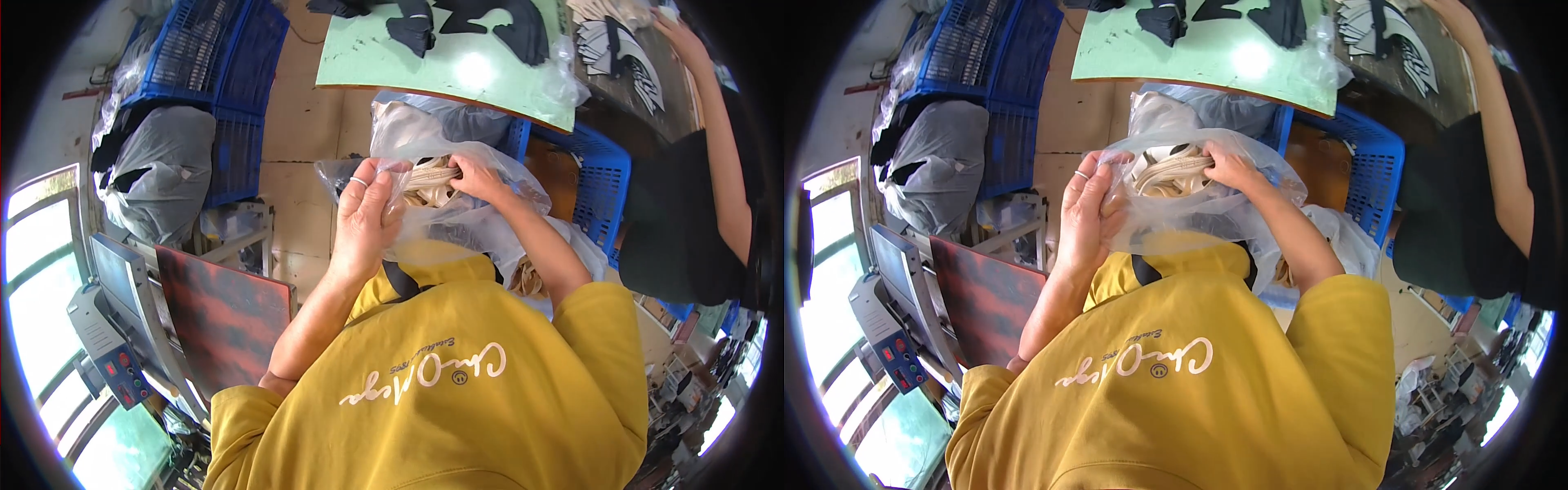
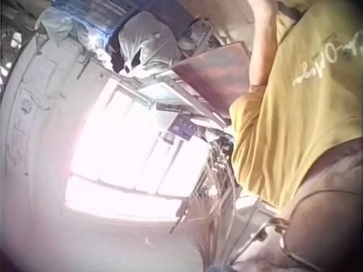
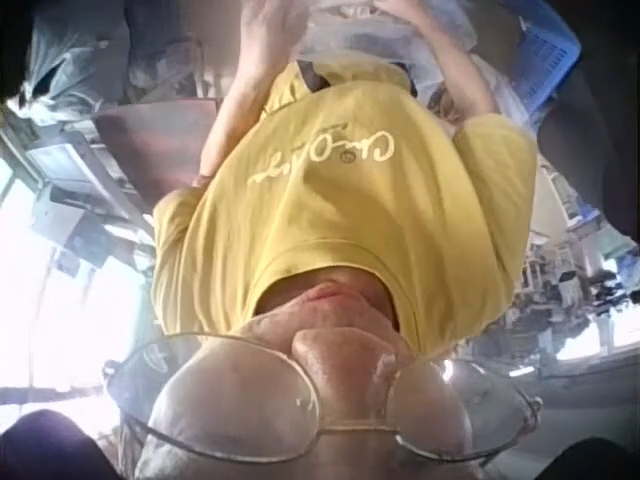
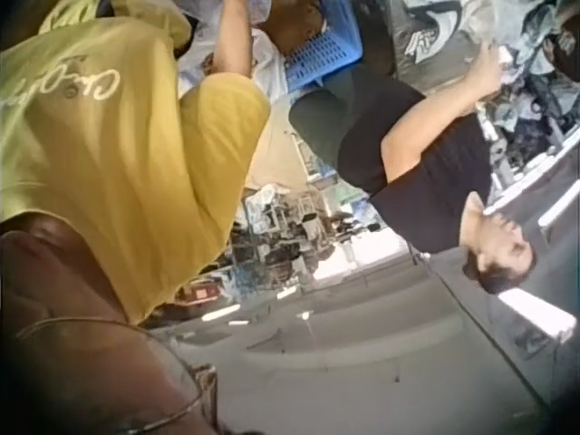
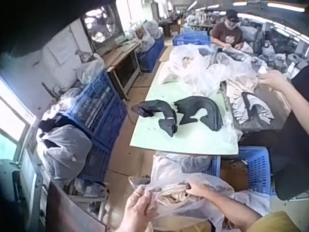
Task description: Organize and sort various shoe upper components into plastic bags and crates.
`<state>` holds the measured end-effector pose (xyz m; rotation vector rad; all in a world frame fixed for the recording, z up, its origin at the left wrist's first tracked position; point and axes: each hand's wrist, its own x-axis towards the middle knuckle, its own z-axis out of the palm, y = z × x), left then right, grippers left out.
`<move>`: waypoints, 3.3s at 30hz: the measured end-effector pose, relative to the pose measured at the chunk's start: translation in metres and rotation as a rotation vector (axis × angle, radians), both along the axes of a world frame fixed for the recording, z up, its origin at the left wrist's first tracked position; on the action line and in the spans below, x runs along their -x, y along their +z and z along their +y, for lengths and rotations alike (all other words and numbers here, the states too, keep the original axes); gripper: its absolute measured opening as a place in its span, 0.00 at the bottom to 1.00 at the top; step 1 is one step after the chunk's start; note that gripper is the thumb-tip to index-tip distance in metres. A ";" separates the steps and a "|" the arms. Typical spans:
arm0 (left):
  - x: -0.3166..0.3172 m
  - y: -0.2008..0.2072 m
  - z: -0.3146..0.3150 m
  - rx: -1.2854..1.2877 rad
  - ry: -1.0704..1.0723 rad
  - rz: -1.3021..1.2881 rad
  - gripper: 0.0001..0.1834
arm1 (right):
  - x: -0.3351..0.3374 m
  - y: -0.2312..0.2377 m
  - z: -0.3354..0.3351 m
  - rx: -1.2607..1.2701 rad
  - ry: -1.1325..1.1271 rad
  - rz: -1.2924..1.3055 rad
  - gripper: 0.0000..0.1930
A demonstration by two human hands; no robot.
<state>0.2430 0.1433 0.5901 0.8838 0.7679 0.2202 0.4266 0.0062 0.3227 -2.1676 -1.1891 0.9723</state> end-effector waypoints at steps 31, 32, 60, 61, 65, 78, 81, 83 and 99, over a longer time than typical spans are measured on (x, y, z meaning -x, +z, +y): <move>-0.021 0.044 0.011 0.080 -0.140 -0.106 0.13 | -0.016 0.078 -0.001 -0.294 -0.370 -0.030 0.17; -0.022 0.046 0.009 0.057 -0.118 -0.090 0.13 | -0.009 0.077 -0.002 -0.360 -0.431 -0.073 0.17; -0.014 0.043 0.016 -0.040 0.076 -0.025 0.12 | 0.039 0.003 0.035 -0.567 0.123 -0.474 0.14; -0.016 0.043 0.018 -0.062 0.123 0.031 0.12 | 0.037 -0.001 0.030 -0.691 0.120 -0.644 0.13; -0.006 0.040 0.024 -0.037 -0.015 -0.119 0.11 | 0.030 0.053 0.031 -0.255 0.056 -0.231 0.14; -0.017 0.047 0.028 -0.028 0.017 0.007 0.12 | -0.010 0.102 0.006 -0.201 -0.147 0.230 0.13; -0.020 0.031 0.036 -0.009 0.005 -0.049 0.11 | -0.027 0.181 -0.002 -0.264 -0.282 0.308 0.13; -0.020 0.019 0.041 0.004 -0.018 -0.057 0.11 | -0.037 0.209 -0.015 -0.391 -0.379 0.410 0.12; -0.007 -0.173 0.080 -0.014 0.051 0.216 0.09 | -0.187 0.216 -0.069 -0.935 -1.033 0.591 0.15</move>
